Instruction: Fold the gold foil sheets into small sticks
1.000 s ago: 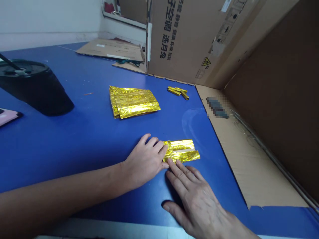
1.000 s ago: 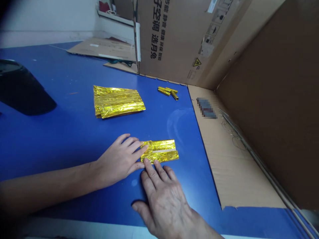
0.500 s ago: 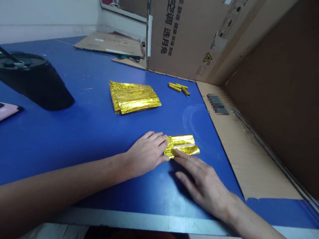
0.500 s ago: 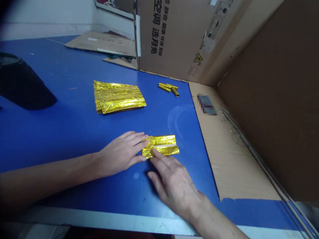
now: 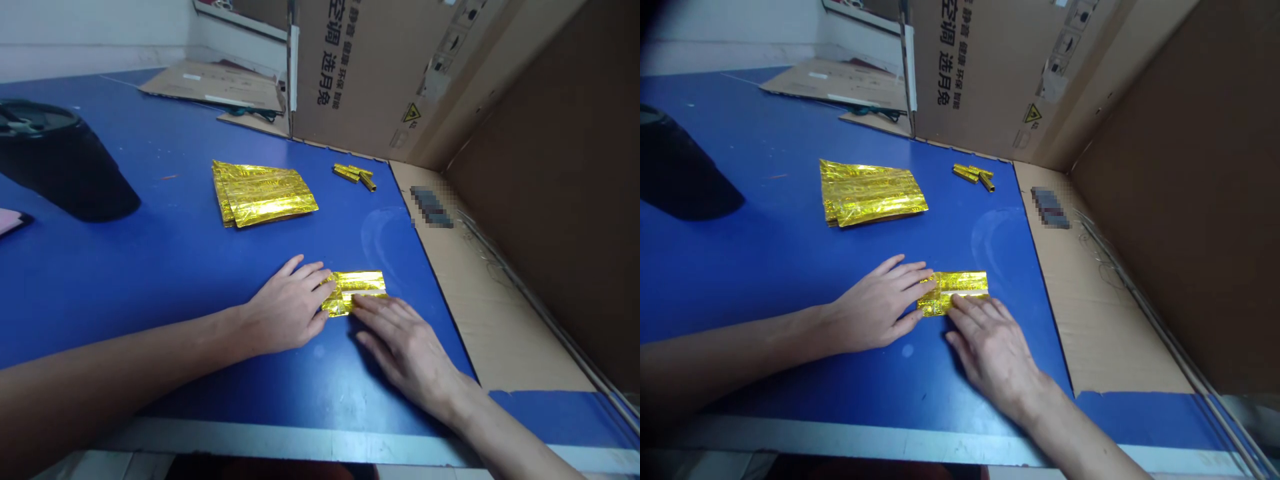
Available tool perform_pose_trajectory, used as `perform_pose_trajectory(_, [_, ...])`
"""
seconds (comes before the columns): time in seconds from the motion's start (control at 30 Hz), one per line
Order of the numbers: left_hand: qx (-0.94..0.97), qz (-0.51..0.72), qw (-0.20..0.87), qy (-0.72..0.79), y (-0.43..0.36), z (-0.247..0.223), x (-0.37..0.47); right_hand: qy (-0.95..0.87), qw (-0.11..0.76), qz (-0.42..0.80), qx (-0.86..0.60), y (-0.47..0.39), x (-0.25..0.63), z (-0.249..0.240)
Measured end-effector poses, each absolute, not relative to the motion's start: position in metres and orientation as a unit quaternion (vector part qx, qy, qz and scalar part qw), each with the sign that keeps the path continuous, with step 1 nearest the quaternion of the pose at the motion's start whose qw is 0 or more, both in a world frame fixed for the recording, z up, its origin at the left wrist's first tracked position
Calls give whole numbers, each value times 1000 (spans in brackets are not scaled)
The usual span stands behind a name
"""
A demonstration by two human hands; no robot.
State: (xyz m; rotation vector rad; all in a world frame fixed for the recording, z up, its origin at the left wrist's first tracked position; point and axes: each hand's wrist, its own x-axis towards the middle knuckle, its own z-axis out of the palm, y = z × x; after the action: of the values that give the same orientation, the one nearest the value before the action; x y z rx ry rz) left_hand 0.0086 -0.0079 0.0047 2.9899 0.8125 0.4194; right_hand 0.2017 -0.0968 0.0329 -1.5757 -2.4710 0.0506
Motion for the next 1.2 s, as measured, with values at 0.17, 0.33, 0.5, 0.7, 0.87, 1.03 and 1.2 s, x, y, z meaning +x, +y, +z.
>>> perform_pose_trajectory(0.17, [956,133,10,261,-8,6,9,-787,56,-15,-614,-71,214,37])
perform_pose_trajectory(0.33, [954,139,8,267,-9,6,10,-782,41,34,-621,-53,219,41])
perform_pose_trajectory(0.5, [953,135,-1,271,-8,1,10,-773,39,101,-625,-45,221,41])
perform_pose_trajectory(0.7, [960,121,-4,253,-6,-4,10,-805,72,68,-585,-45,223,38])
perform_pose_trajectory(0.87, [960,114,-5,255,-7,-1,11,-806,86,57,-582,-44,224,36])
perform_pose_trajectory(1.03, [961,104,-16,256,-8,-2,11,-800,86,23,-594,-44,223,29])
perform_pose_trajectory(1.2, [959,118,-29,257,-7,-2,11,-830,76,-17,-552,-48,224,20])
